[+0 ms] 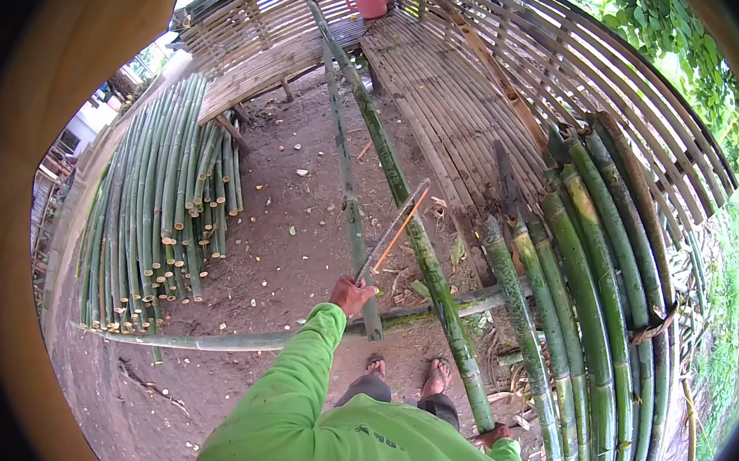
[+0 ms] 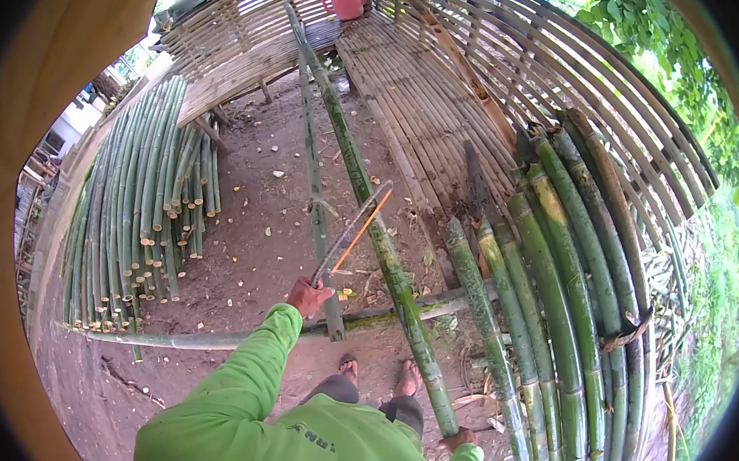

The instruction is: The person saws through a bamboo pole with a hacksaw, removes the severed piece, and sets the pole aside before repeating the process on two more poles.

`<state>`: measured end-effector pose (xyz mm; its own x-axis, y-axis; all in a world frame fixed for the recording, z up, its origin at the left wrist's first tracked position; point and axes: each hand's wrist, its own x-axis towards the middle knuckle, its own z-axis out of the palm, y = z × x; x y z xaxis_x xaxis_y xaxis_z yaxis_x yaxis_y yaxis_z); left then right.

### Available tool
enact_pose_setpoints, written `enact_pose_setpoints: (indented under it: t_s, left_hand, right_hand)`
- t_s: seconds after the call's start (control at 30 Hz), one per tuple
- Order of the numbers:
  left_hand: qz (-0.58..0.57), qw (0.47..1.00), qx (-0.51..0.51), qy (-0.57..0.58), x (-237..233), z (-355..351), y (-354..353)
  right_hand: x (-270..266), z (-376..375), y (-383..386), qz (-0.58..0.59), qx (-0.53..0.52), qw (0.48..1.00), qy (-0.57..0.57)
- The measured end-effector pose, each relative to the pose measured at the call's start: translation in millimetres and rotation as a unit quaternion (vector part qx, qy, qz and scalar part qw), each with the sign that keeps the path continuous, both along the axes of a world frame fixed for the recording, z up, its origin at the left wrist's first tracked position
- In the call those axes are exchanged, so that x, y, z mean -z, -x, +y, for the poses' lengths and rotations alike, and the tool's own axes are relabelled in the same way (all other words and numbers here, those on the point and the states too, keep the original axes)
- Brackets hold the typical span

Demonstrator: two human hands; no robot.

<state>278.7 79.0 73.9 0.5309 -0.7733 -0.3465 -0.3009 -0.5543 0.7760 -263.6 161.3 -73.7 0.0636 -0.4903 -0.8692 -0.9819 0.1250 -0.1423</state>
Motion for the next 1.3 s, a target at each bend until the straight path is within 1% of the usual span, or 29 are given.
enact_pose_setpoints:
  t_s: [0.07,0.17,0.27,0.37,0.4,0.43,0.47,0.5,0.53,0.6,0.63,0.73,0.77,0.83,0.93,1.0,1.03,1.07,1.1,1.13,1.2,1.27,1.3]
  left_hand:
    - [0.015,1.0,-0.001,0.013,7,-2,-8]
    - [-0.003,1.0,-0.003,-0.006,28,-1,-24]
    - [0.001,1.0,0.021,0.02,55,2,-40]
    - [-0.01,0.998,0.057,0.016,42,5,-46]
    - [-0.041,0.995,0.089,-0.005,43,7,-53]
    - [-0.03,0.996,0.088,-0.001,41,9,-59]
    - [-0.017,0.996,0.088,0.002,37,13,-64]
    - [-0.005,0.996,0.088,0.007,36,15,-69]
    - [-0.031,0.991,0.124,0.026,46,17,-78]
    - [-0.024,0.989,0.147,0.006,50,25,-95]
    - [-0.021,0.987,0.159,-0.005,42,28,-101]
    - [-0.036,0.98,0.197,0.023,33,37,-116]
    - [-0.027,0.981,0.192,0.024,34,38,-120]
    - [-0.009,0.983,0.182,0.024,36,41,-126]
    - [-0.055,0.983,0.175,0.018,39,38,-134]
    - [-0.097,0.977,0.186,0.043,72,31,-143]
    - [-0.12,0.972,0.193,0.054,77,28,-148]
    - [-0.151,0.963,0.222,0.023,82,24,-151]
    - [-0.181,0.951,0.252,-0.007,68,21,-152]
    - [-0.2,0.938,0.277,-0.052,53,22,-151]
    - [-0.215,0.935,0.265,-0.095,41,17,-159]
    - [-0.19,0.959,0.191,-0.087,59,16,-154]
    - [-0.184,0.961,0.183,-0.099,54,13,-148]
  right_hand:
    - [-26,-3,-22,0.002,0.011,1.0,0.007]
    - [-38,10,-40,-0.012,0.042,0.999,0.03]
    - [-57,19,-67,-0.022,0.061,0.996,0.055]
    - [-80,28,-93,-0.018,0.059,0.995,0.075]
    - [-85,31,-99,-0.022,0.057,0.995,0.074]
    - [-102,34,-112,-0.025,0.055,0.996,0.071]
    - [-120,34,-125,-0.033,0.093,0.994,0.045]
    - [-122,42,-133,-0.025,0.102,0.993,0.053]
    - [-122,47,-138,-0.018,0.108,0.992,0.061]
    - [-127,56,-150,-0.02,0.128,0.99,0.063]
    - [-126,62,-153,-0.02,0.124,0.99,0.066]
    - [-109,82,-147,-0.028,0.113,0.99,0.084]
    - [-101,89,-139,-0.037,0.113,0.988,0.098]
    - [-105,97,-142,-0.035,0.106,0.987,0.113]
    - [-120,97,-150,-0.01,0.092,0.991,0.102]
    - [-125,90,-168,-0.009,0.096,0.992,0.081]
    - [-117,91,-170,0.002,0.086,0.993,0.078]
    - [-102,91,-169,0.013,0.077,0.994,0.074]
    - [-87,89,-166,0.024,0.068,0.995,0.07]
    - [-69,91,-159,0.006,0.052,0.996,0.068]
    - [-71,82,-169,-0.02,0.056,0.997,0.051]
    - [-85,79,-182,-0.02,0.083,0.996,0.024]
    - [-90,73,-195,-0.013,0.107,0.994,0.015]
